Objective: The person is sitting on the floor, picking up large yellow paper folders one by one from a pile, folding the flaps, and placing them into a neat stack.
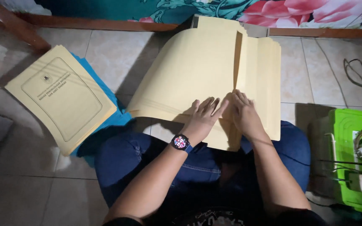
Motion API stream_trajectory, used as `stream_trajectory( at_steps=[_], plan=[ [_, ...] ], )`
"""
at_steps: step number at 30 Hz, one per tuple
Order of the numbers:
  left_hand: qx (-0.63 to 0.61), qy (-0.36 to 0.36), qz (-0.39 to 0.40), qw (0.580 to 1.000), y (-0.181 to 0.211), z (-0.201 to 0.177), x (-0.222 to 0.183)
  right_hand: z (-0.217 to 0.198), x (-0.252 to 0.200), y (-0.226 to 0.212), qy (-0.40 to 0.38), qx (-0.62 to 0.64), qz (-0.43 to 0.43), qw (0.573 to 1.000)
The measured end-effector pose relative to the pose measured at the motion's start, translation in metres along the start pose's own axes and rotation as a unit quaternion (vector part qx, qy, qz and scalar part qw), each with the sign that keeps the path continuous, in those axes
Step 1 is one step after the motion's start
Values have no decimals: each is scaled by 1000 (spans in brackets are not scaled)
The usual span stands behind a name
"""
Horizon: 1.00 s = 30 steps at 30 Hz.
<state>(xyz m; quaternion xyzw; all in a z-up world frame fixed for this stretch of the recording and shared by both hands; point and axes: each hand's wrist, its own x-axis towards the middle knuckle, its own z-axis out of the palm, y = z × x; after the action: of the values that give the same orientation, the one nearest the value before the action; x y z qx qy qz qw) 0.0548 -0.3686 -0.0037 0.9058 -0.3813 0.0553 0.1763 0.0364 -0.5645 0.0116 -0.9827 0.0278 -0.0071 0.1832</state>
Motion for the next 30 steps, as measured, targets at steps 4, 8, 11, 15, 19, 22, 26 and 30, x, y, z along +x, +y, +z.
stream_trajectory(
  at_steps=[4,8,11,15,19,22,26,30],
  plan=[
    [-1,-52,20,998,2,-10,-2,-28,-7,-14,-123,70,14,990],
    [26,21,37,999,-2,22,-6,-42,-10,-16,-176,92,27,980],
    [47,59,48,996,-2,32,-6,-34,-8,2,-122,86,28,988],
    [55,119,74,989,-9,44,-5,-26,-10,13,-65,-6,-5,998],
    [49,144,87,985,-11,41,-1,-31,-17,-17,-52,104,51,992],
    [45,115,94,988,-12,36,-4,-6,-32,-14,-21,106,50,993],
    [68,110,143,981,-40,98,0,-33,-61,-59,31,-26,-39,998],
    [48,149,132,979,-31,72,-7,-31,-20,-34,48,-179,-201,962]
  ],
)
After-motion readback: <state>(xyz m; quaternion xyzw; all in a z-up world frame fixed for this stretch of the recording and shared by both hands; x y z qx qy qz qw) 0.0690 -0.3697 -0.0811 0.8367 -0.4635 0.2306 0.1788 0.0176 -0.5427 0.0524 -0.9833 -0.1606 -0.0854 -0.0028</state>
